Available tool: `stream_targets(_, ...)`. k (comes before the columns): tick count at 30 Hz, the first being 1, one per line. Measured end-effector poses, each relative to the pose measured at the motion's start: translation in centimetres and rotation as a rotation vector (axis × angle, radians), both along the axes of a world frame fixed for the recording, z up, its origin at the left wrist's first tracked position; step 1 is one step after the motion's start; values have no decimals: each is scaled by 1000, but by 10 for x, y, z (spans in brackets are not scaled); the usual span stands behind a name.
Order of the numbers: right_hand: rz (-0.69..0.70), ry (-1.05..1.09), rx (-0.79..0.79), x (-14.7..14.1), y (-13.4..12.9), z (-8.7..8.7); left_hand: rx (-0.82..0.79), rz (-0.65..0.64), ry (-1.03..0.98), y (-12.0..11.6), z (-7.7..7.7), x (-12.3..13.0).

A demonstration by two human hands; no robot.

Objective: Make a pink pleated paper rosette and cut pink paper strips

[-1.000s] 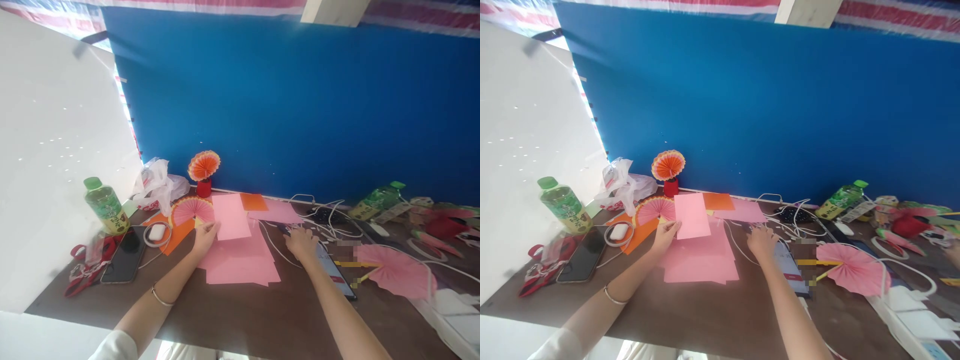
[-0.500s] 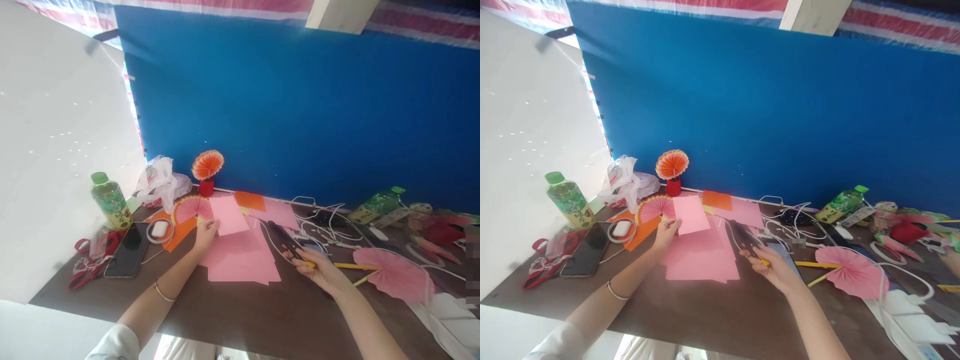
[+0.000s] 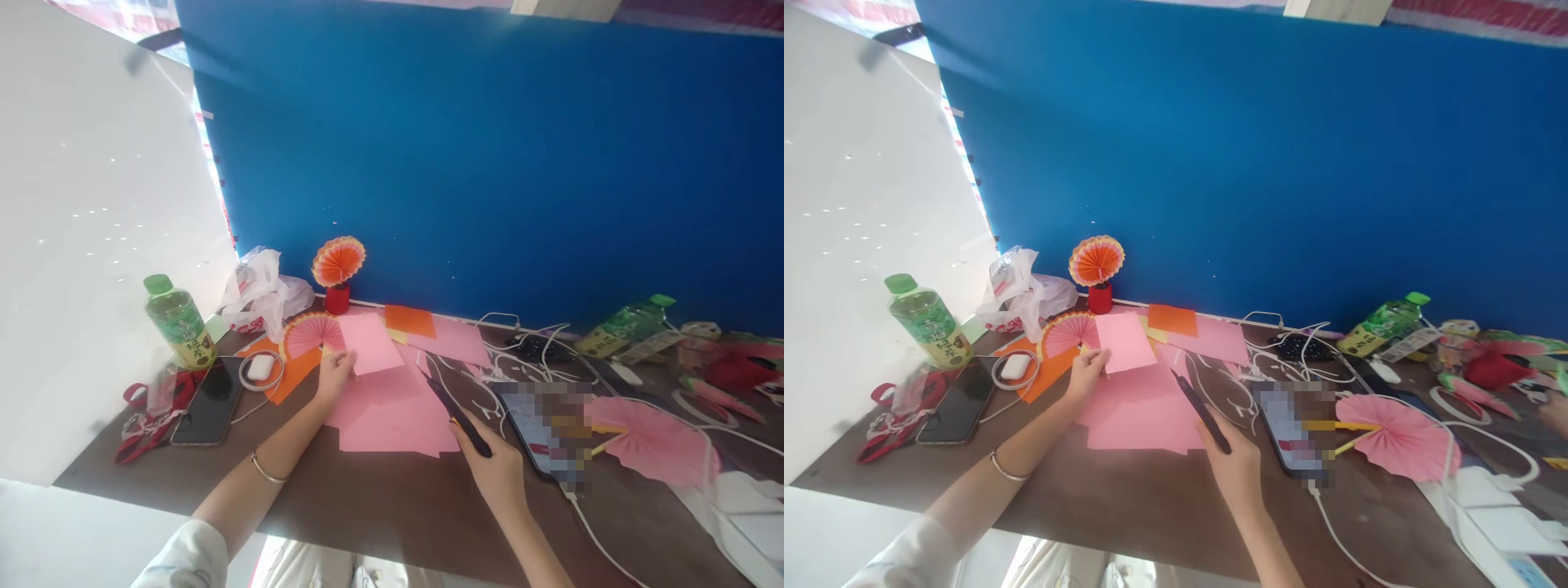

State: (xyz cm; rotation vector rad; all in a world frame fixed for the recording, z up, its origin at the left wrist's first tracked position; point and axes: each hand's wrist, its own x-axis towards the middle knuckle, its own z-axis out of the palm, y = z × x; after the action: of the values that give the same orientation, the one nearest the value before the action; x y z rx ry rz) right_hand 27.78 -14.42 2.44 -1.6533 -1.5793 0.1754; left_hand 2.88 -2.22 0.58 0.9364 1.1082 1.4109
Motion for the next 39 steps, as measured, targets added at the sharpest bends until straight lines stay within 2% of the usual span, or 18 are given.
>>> stream_targets(3,-31,-149,100,-6,0,-9,-5,0,10,0,0,0)
stream_targets(10,-58,-432,112,-4,1,-22,-16,9,0,1,0,0)
stream_targets(17,-60,-632,409,-3,7,-24,-8,6,-17,2,-2,1)
stream_targets(21,-72,-696,454,-4,8,-20,-2,-12,-4,2,-4,1)
stream_targets(25,-90,-714,388,-8,9,-17,13,-66,33,2,-6,3)
stream_targets(29,-130,-687,211,-15,12,-18,24,-83,58,1,-7,5)
stream_targets(34,-66,-596,36,-27,16,-18,27,-90,85,-1,-6,6)
stream_targets(39,-49,-510,-30,-35,22,-17,37,-101,112,-2,-5,6)
